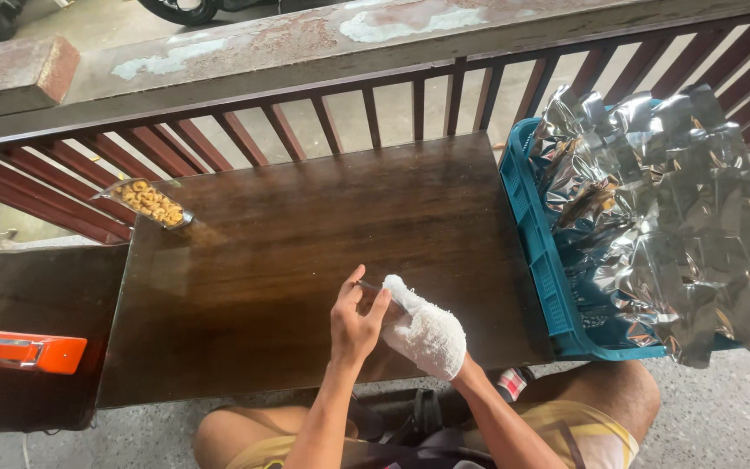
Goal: The person sits at a wooden table and repeatedly picks up small transparent snack bags from a blue crate. They wipe each bag with a white cloth and place it on the table, forming a growing row of cleaned packages.
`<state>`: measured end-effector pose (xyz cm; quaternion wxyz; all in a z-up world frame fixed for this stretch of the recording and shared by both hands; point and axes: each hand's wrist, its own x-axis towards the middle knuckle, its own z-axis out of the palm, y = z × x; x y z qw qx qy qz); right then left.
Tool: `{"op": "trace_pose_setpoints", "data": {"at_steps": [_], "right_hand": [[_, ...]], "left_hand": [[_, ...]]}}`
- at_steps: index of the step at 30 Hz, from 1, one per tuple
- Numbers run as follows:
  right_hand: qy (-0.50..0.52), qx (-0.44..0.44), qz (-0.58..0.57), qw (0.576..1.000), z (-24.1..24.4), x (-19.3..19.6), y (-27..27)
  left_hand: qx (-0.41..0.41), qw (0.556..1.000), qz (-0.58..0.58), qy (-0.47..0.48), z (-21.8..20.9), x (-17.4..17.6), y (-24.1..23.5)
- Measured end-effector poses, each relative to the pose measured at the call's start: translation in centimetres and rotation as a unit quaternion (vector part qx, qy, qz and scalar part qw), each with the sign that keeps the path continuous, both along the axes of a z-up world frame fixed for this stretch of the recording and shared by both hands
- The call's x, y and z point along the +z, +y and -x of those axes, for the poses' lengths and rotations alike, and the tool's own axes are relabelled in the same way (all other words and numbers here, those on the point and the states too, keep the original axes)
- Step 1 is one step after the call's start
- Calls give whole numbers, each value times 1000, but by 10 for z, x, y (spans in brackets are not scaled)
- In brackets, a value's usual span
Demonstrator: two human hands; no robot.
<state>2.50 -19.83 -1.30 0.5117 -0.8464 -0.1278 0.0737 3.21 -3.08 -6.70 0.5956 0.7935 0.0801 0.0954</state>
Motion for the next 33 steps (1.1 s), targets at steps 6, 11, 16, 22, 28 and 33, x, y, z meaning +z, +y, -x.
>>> {"op": "trace_pose_setpoints", "data": {"at_steps": [6, 11, 16, 22, 28, 33], "right_hand": [[36, 17, -39, 998, 4, -3, -2], [26, -8, 47, 999, 8, -3, 3], [-33, 37, -15, 999, 13, -9, 1], [109, 16, -87, 990, 5, -23, -3], [59, 40, -109, 991, -2, -38, -7], [76, 32, -42, 996, 0, -42, -8]], "left_hand": [[-27, 998, 22, -48, 0, 3, 6], [-3, 999, 1, -44, 0, -5, 7], [-55, 992, -29, -106, 2, -12, 13], [-129, 974, -41, -181, 0, -23, 23], [-104, 965, -60, -232, 0, -32, 23], [-80, 967, -48, -235, 1, -36, 20]]}}
